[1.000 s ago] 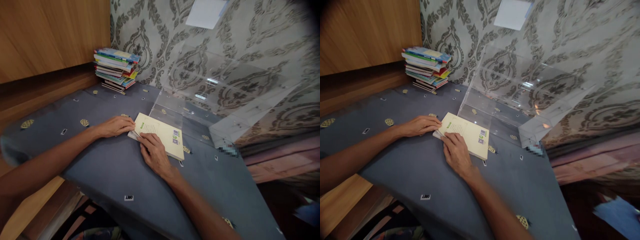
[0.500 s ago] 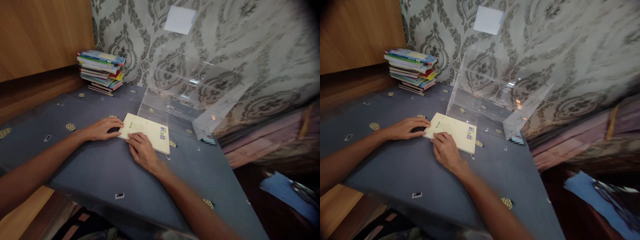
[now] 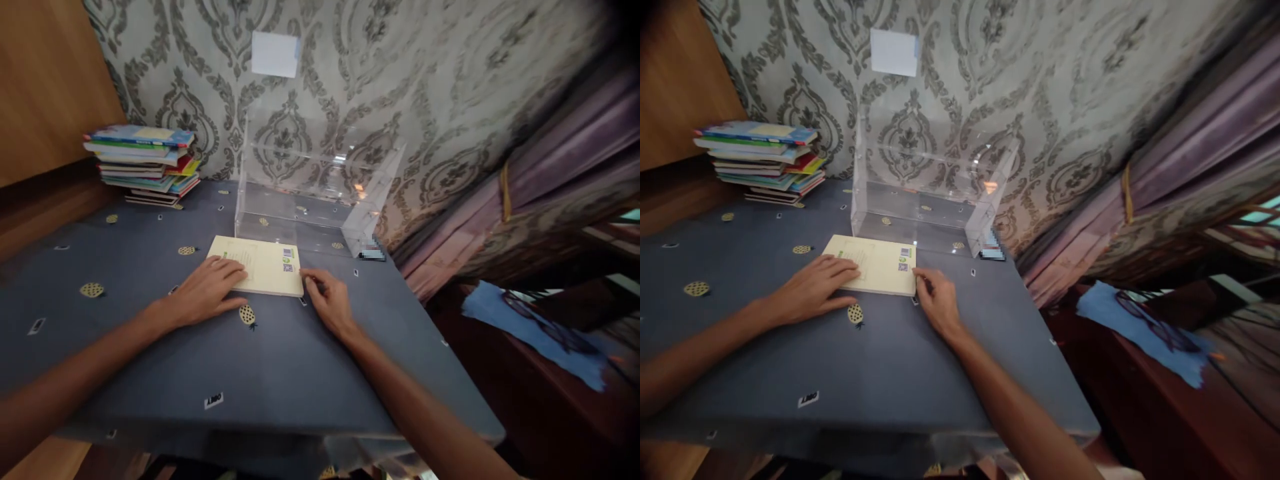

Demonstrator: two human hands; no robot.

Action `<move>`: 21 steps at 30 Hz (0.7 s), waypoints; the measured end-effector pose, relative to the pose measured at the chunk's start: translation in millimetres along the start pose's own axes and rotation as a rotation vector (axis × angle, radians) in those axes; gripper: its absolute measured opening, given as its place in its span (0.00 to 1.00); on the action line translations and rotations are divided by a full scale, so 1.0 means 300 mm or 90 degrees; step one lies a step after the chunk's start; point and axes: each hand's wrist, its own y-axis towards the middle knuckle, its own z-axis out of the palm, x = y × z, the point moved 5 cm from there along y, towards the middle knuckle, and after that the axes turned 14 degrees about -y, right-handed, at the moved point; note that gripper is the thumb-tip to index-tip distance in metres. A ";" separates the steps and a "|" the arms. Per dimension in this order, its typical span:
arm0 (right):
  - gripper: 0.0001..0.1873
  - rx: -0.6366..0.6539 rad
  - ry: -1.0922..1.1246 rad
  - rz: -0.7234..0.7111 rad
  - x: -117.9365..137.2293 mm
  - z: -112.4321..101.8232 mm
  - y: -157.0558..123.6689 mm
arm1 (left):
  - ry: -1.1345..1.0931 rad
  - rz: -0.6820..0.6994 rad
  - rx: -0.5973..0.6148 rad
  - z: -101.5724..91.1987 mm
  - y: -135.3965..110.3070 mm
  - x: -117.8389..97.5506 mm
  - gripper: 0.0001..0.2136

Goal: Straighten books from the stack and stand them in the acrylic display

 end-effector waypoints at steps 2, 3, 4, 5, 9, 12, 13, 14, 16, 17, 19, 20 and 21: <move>0.14 -0.003 0.048 0.070 -0.033 -0.001 0.007 | 0.010 0.025 0.024 0.039 0.065 -0.067 0.20; 0.14 -0.004 0.069 0.087 -0.039 0.003 0.011 | 0.017 0.031 0.031 0.057 0.096 -0.093 0.20; 0.14 -0.003 0.087 0.097 -0.042 0.007 0.014 | 0.023 0.031 0.036 0.072 0.126 -0.113 0.19; 0.14 -0.001 0.105 0.104 -0.043 0.012 0.017 | 0.029 0.027 0.040 0.085 0.153 -0.128 0.18; 0.13 0.019 0.181 0.123 -0.042 0.024 0.015 | 0.050 0.013 0.044 0.112 0.214 -0.146 0.14; 0.13 0.022 0.209 0.143 -0.045 0.021 0.009 | 0.065 0.030 0.017 0.112 0.219 -0.147 0.12; 0.13 0.021 0.211 0.147 -0.046 0.020 0.008 | 0.070 0.037 0.006 0.111 0.217 -0.148 0.12; 0.13 0.020 0.212 0.150 -0.046 0.018 0.007 | 0.074 0.043 -0.004 0.110 0.216 -0.148 0.12; 0.14 0.021 0.215 0.150 -0.044 0.017 0.005 | 0.076 0.053 -0.019 0.108 0.214 -0.148 0.12; 0.15 0.022 0.218 0.149 -0.042 0.017 0.005 | 0.073 0.055 -0.025 0.108 0.214 -0.148 0.13; 0.15 0.025 0.224 0.145 -0.037 0.017 0.005 | 0.064 0.055 -0.035 0.107 0.216 -0.146 0.14; 0.15 0.026 0.228 0.144 -0.034 0.017 0.006 | 0.062 0.054 -0.038 0.107 0.217 -0.145 0.15; 0.16 0.029 0.232 0.143 -0.031 0.018 0.006 | 0.063 0.054 -0.038 0.108 0.218 -0.145 0.16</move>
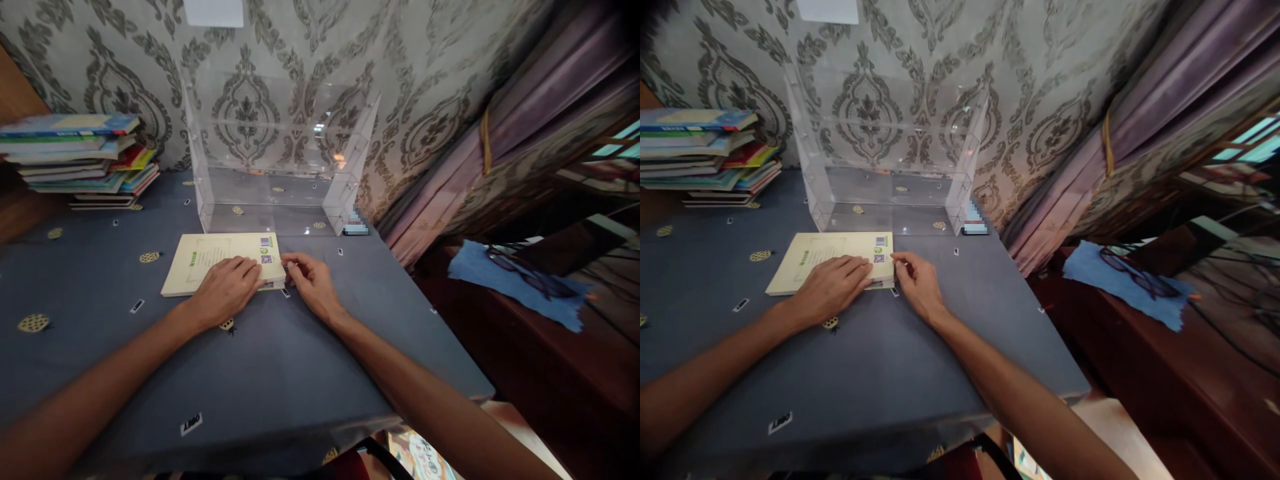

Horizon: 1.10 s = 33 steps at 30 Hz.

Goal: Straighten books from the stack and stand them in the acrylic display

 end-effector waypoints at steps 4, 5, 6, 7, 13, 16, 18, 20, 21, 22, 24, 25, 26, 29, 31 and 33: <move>0.15 0.013 0.015 -0.002 0.010 0.006 -0.001 | -0.006 -0.004 0.001 0.004 0.001 0.000 0.18; 0.15 0.014 0.018 -0.001 0.012 0.006 -0.002 | -0.013 -0.006 0.001 0.004 0.001 0.000 0.19; 0.15 0.015 0.020 0.001 0.013 0.005 -0.002 | -0.020 -0.008 0.001 0.005 0.001 0.000 0.19; 0.15 0.016 0.019 0.004 0.014 0.004 -0.003 | -0.024 -0.009 0.001 0.005 0.000 -0.001 0.18; 0.16 0.027 -0.001 0.017 0.018 0.000 -0.008 | -0.005 -0.003 0.008 0.004 -0.002 -0.005 0.16; 0.16 0.024 -0.020 -0.003 0.023 0.001 -0.014 | 0.017 0.017 0.011 0.006 -0.006 -0.007 0.16; 0.15 0.027 -0.057 -0.037 0.031 0.002 -0.019 | 0.011 0.020 0.008 0.006 -0.009 -0.004 0.16; 0.14 0.033 -0.115 -0.077 0.043 0.004 -0.025 | -0.012 0.015 0.004 0.007 -0.012 0.002 0.17; 0.14 0.034 -0.145 -0.092 0.048 0.005 -0.028 | -0.023 0.012 0.003 0.008 -0.013 0.004 0.17; 0.14 0.035 -0.169 -0.104 0.053 0.005 -0.030 | -0.032 0.010 0.004 0.009 -0.014 0.006 0.17; 0.14 0.035 -0.196 -0.120 0.062 0.004 -0.034 | -0.038 0.009 0.007 0.010 -0.016 0.006 0.17; 0.15 0.034 -0.203 -0.125 0.066 0.003 -0.035 | -0.039 0.009 0.007 0.009 -0.016 0.004 0.17; 0.14 0.034 -0.207 -0.130 0.069 0.003 -0.036 | -0.043 0.008 0.007 0.006 -0.015 0.004 0.17; 0.14 0.035 -0.213 -0.137 0.075 0.002 -0.036 | -0.079 -0.008 0.007 -0.005 -0.011 0.016 0.17; 0.14 0.034 -0.213 -0.139 0.076 0.002 -0.036 | -0.107 -0.032 0.008 -0.015 -0.011 0.051 0.17; 0.14 0.032 -0.215 -0.141 0.076 0.002 -0.035 | -0.109 -0.068 0.006 -0.028 -0.018 0.113 0.17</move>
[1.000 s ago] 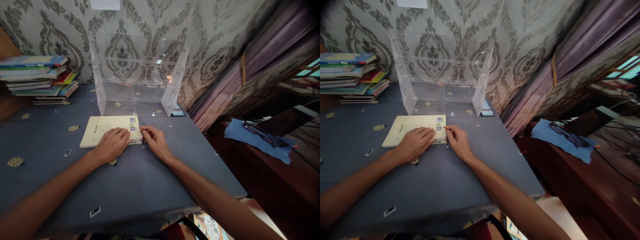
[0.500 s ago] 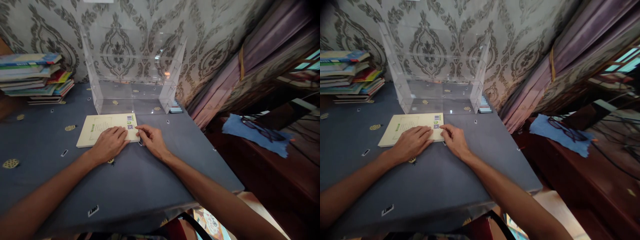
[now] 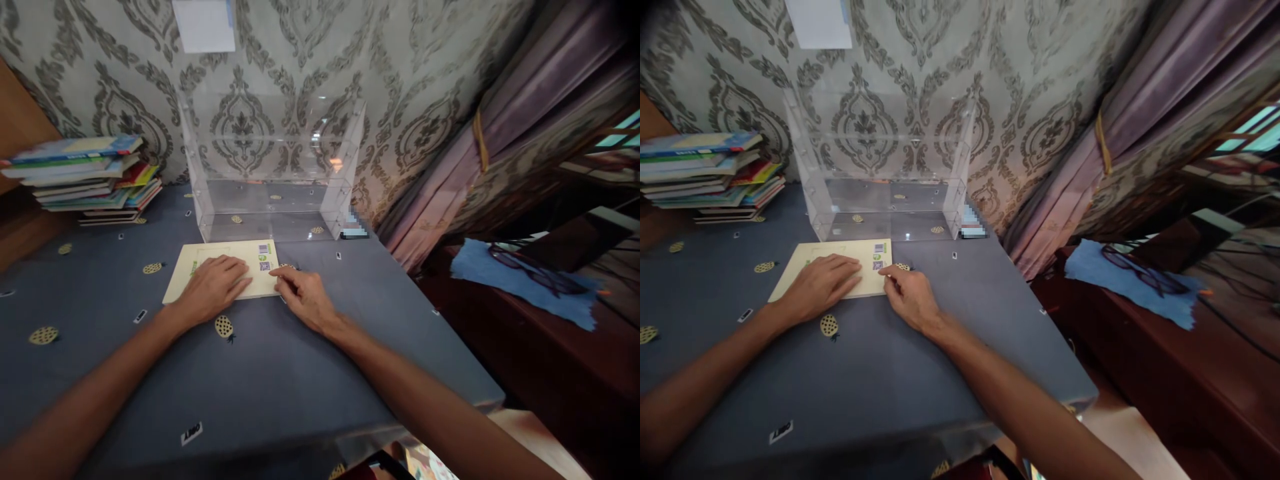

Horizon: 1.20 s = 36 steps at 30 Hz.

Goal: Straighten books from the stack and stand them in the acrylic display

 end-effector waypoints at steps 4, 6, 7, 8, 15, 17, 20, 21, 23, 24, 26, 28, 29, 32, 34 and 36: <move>0.15 -0.003 -0.012 -0.003 -0.003 0.003 0.002 | 0.069 -0.149 -0.004 -0.054 -0.025 0.172 0.18; 0.15 -0.002 -0.018 -0.005 -0.003 0.004 0.004 | 0.083 -0.192 0.002 -0.073 -0.041 0.231 0.19; 0.15 -0.001 -0.020 -0.005 -0.003 0.004 0.004 | 0.086 -0.195 0.005 -0.078 -0.046 0.246 0.19; 0.15 0.001 -0.018 -0.005 -0.003 0.003 0.005 | 0.089 -0.188 0.006 -0.082 -0.047 0.251 0.19; 0.17 0.009 -0.010 0.018 -0.016 -0.003 0.005 | 0.219 -0.179 0.063 -0.110 -0.031 0.194 0.20; 0.17 -0.002 -0.036 0.028 -0.027 -0.010 0.009 | 0.228 -0.189 0.088 -0.124 -0.034 0.184 0.20; 0.15 -0.032 -0.104 0.050 -0.049 -0.024 0.015 | 0.194 -0.201 0.136 -0.126 -0.047 0.175 0.19; 0.15 -0.039 -0.124 0.059 -0.056 -0.028 0.017 | 0.183 -0.198 0.151 -0.121 -0.050 0.169 0.19; 0.14 -0.048 -0.143 0.070 -0.068 -0.031 0.020 | 0.166 -0.184 0.174 -0.107 -0.055 0.156 0.20; 0.14 -0.048 -0.146 0.071 -0.073 -0.029 0.021 | 0.158 -0.181 0.181 -0.100 -0.056 0.149 0.20; 0.14 -0.048 -0.155 0.062 -0.080 -0.022 0.023 | 0.137 -0.180 0.186 -0.090 -0.055 0.137 0.21; 0.14 -0.050 -0.162 0.042 -0.084 -0.012 0.027 | 0.116 -0.181 0.187 -0.085 -0.053 0.127 0.21; 0.14 -0.053 -0.161 0.032 -0.085 -0.007 0.031 | 0.108 -0.182 0.190 -0.084 -0.052 0.123 0.21; 0.14 -0.054 -0.140 0.013 -0.092 0.006 0.048 | 0.089 -0.184 0.200 -0.084 -0.051 0.112 0.21; 0.14 -0.045 -0.130 0.005 -0.096 0.014 0.063 | 0.063 -0.178 0.196 -0.086 -0.049 0.104 0.20; 0.14 -0.031 -0.129 -0.005 -0.096 0.022 0.079 | 0.029 -0.179 0.196 -0.087 -0.046 0.096 0.19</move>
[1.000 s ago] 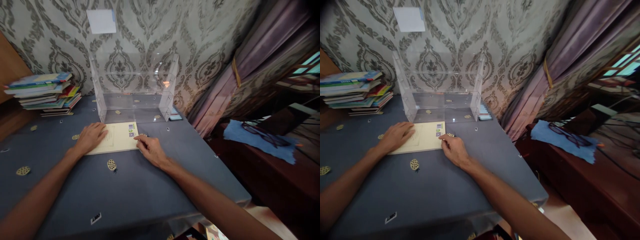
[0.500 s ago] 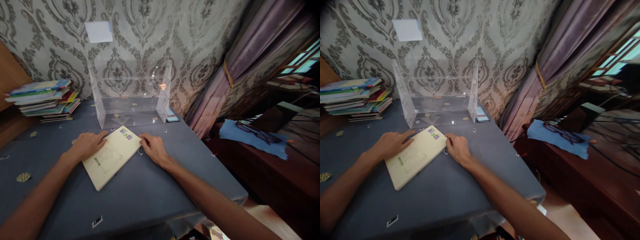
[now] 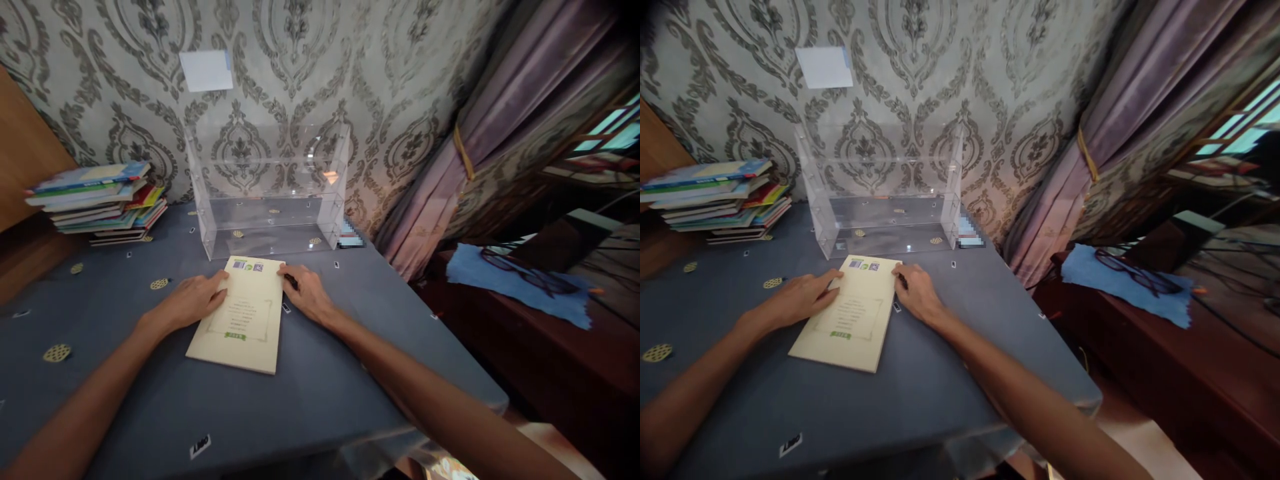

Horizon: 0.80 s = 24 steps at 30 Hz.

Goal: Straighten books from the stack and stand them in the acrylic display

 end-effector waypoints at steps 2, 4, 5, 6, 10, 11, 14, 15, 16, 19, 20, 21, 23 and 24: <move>0.15 0.022 -0.002 -0.011 0.002 0.009 0.017 | -0.028 -0.020 0.019 0.001 0.002 -0.003 0.20; 0.16 0.047 -0.006 -0.011 0.001 0.019 0.036 | -0.046 -0.051 0.043 0.003 0.003 -0.005 0.21; 0.17 0.060 -0.007 -0.010 0.000 0.024 0.046 | -0.053 -0.064 0.051 0.004 0.004 -0.007 0.21; 0.17 0.072 -0.007 -0.009 -0.001 0.029 0.057 | -0.057 -0.073 0.054 0.004 0.005 -0.009 0.21; 0.19 0.106 0.000 -0.025 0.003 0.052 0.096 | -0.054 -0.101 0.037 0.005 0.011 -0.007 0.21; 0.19 0.107 0.001 -0.033 0.006 0.057 0.104 | -0.055 -0.108 0.031 0.006 0.013 -0.004 0.20; 0.17 0.104 -0.007 -0.053 0.015 0.069 0.116 | -0.062 -0.113 0.014 0.010 0.019 0.007 0.20; 0.17 0.102 -0.012 -0.058 0.018 0.072 0.116 | -0.063 -0.114 0.010 0.012 0.021 0.011 0.20; 0.17 0.100 -0.019 -0.062 0.022 0.074 0.115 | -0.058 -0.115 0.006 0.014 0.022 0.013 0.21; 0.16 0.089 -0.029 -0.077 0.030 0.074 0.111 | -0.011 -0.130 -0.007 0.021 0.025 0.015 0.22; 0.16 0.086 -0.028 -0.080 0.031 0.074 0.110 | 0.015 -0.138 -0.014 0.022 0.025 0.014 0.22; 0.16 0.085 -0.023 -0.082 0.030 0.074 0.109 | 0.041 -0.147 -0.020 0.023 0.025 0.012 0.22; 0.16 0.082 -0.008 -0.077 0.021 0.077 0.110 | 0.085 -0.158 -0.034 0.025 0.026 0.005 0.20; 0.16 0.080 0.002 -0.070 0.013 0.079 0.111 | 0.097 -0.151 -0.045 0.025 0.029 -0.001 0.19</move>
